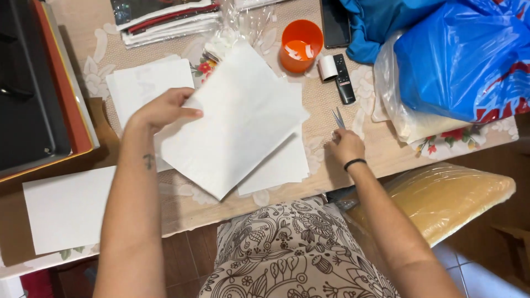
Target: The person cuts small pieces from the edges of white paper sheets using scissors. They then fold the sheets and place them into a stack on the table.
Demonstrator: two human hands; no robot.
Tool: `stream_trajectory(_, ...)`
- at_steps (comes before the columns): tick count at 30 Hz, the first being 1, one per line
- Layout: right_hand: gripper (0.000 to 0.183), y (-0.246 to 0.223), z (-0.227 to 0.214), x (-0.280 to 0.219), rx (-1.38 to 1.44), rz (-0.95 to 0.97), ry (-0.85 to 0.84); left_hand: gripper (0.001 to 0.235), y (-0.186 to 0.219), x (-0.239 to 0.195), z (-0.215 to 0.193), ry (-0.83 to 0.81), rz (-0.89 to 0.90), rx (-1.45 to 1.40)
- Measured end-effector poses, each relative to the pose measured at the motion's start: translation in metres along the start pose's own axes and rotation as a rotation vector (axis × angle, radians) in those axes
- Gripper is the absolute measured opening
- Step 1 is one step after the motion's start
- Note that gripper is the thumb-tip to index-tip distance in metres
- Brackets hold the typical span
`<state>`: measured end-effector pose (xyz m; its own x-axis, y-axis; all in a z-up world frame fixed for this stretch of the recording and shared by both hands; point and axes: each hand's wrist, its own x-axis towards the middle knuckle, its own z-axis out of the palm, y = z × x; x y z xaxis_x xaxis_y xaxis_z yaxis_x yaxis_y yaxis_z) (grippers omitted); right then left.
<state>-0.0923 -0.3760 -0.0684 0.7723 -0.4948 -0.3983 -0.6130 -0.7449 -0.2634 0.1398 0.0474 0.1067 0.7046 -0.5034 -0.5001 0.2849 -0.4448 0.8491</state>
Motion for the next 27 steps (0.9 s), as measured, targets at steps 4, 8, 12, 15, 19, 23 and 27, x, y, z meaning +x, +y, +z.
stream_trajectory(4,0.038,0.005,0.027,0.001,0.032,0.081,0.104,0.060,-0.026,0.067,0.027,-0.214,-0.076,0.285)
stream_trajectory(8,0.033,-0.010,0.014,0.006,0.060,0.111,0.049,0.058,-0.050,0.112,0.060,-0.310,-0.121,0.525)
stream_trajectory(12,0.010,-0.018,0.001,0.005,0.021,0.093,0.031,0.057,-0.076,0.147,0.087,-0.153,-0.050,0.736)
stream_trajectory(15,0.007,-0.045,-0.017,-0.010,0.267,0.026,0.101,0.054,-0.062,0.131,0.107,0.149,0.265,0.637)
stream_trajectory(19,0.019,-0.126,-0.090,-0.082,0.849,-0.515,0.345,0.025,-0.033,0.061,0.154,0.100,0.460,-0.139)
stream_trajectory(23,0.020,-0.178,-0.141,-0.128,0.783,-0.884,0.581,0.029,0.022,-0.041,0.186,-0.038,0.347,-0.498)
stream_trajectory(27,0.020,-0.201,-0.151,-0.143,0.815,-1.029,0.659,0.024,0.033,-0.071,0.187,-0.015,0.373,-0.754)
